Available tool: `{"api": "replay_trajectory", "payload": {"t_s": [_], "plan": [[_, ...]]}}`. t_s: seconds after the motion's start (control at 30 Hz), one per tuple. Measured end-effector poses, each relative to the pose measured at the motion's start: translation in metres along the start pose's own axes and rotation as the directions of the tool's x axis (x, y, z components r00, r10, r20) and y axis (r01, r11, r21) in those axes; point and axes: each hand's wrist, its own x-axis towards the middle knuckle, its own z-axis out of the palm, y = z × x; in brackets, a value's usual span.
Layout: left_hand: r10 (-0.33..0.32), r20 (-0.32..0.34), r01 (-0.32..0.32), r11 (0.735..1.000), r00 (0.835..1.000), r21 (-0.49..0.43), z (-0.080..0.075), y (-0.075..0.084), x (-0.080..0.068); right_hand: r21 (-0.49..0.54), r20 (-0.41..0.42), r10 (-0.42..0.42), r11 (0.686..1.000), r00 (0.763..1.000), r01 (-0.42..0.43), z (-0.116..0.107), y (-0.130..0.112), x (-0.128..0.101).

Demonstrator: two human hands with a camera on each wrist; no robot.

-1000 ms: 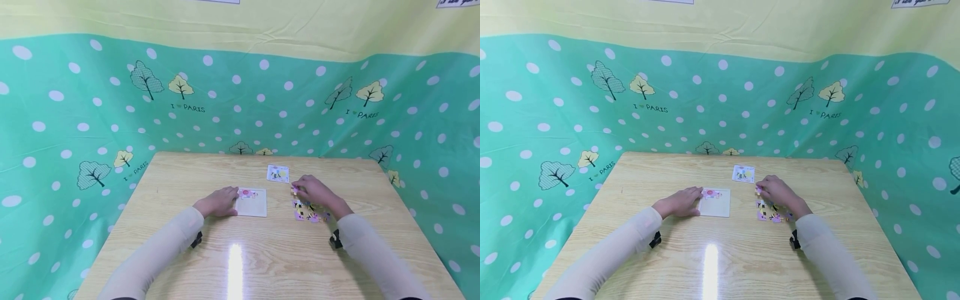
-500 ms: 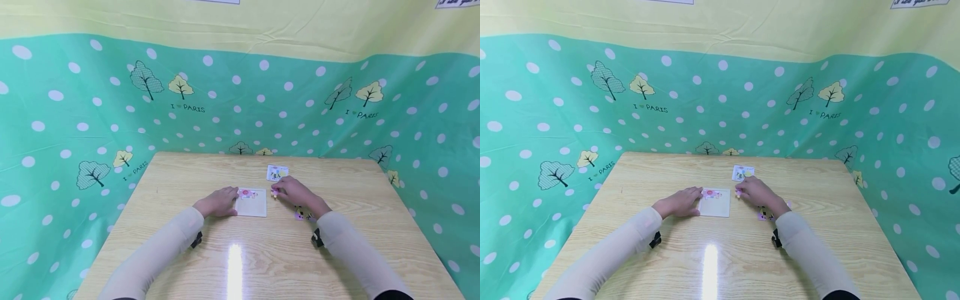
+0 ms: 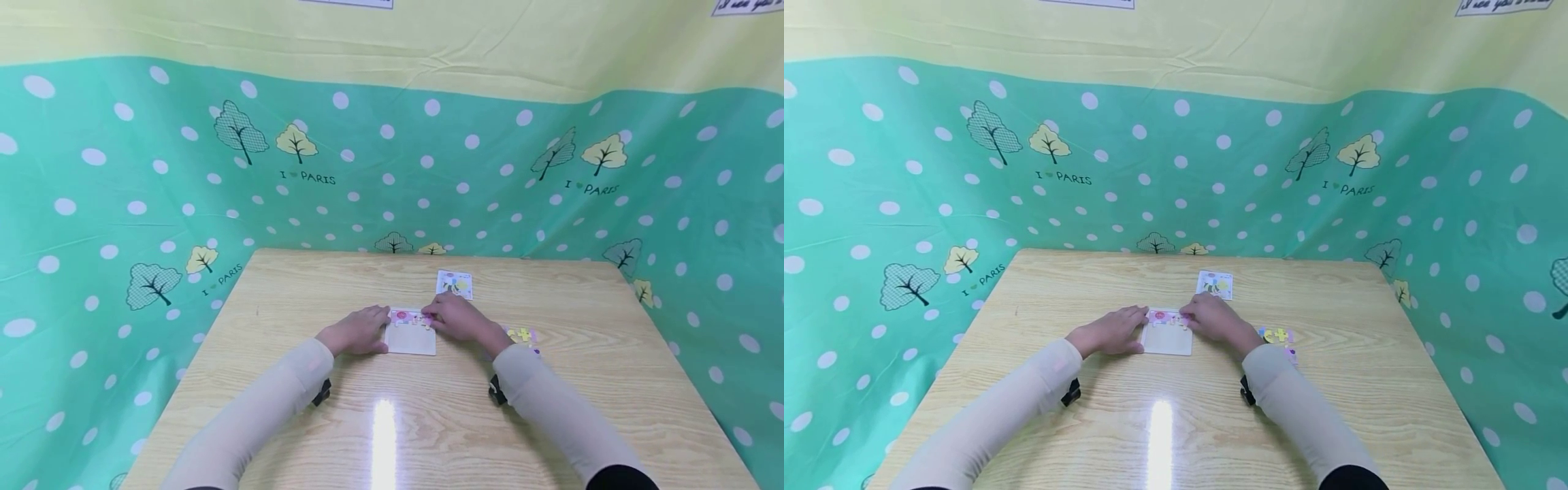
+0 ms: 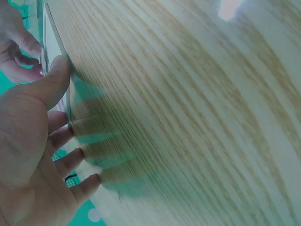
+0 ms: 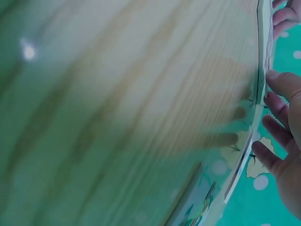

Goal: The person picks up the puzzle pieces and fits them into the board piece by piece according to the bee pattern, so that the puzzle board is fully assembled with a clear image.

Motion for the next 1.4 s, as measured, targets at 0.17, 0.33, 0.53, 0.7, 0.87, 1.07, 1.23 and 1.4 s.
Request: {"api": "replay_trajectory", "payload": {"t_s": [0.17,0.33,0.53,0.7,0.87,1.07,1.23,1.4], "plan": [[0.003,-0.005,-0.003,1.000,1.000,0.001,0.000,0.001,0.000,-0.040,-0.015,-0.023,0.999,1.000,0.023,0.003,-0.001,0.005],[0.000,-0.004,0.000,1.000,1.000,0.006,-0.001,0.001,0.001,-0.050,-0.008,-0.026,0.998,1.000,0.026,0.004,-0.002,0.008],[0.000,-0.005,0.000,1.000,1.000,0.000,-0.002,0.002,0.000,-0.031,0.016,-0.002,1.000,1.000,0.002,0.003,-0.003,0.011],[-0.005,0.001,0.005,1.000,1.000,-0.001,-0.004,0.002,0.000,-0.052,0.025,0.003,0.999,1.000,-0.001,0.003,-0.004,0.013],[-0.015,0.007,0.015,1.000,1.000,-0.013,-0.006,0.003,0.000,-0.068,0.014,0.029,0.997,0.999,-0.028,0.002,-0.007,0.014],[-0.015,0.010,0.015,0.999,1.000,-0.031,-0.005,0.003,-0.001,-0.059,0.019,0.071,0.996,0.997,-0.069,0.002,-0.010,0.015],[-0.021,0.008,0.021,0.999,1.000,-0.030,-0.002,0.002,0.001,-0.038,0.014,0.057,0.998,0.998,-0.056,0.003,-0.010,0.014],[-0.035,0.006,0.035,0.999,0.999,-0.027,0.000,0.002,0.003,0.007,0.003,0.023,1.000,1.000,-0.023,0.003,-0.007,0.011]]}}
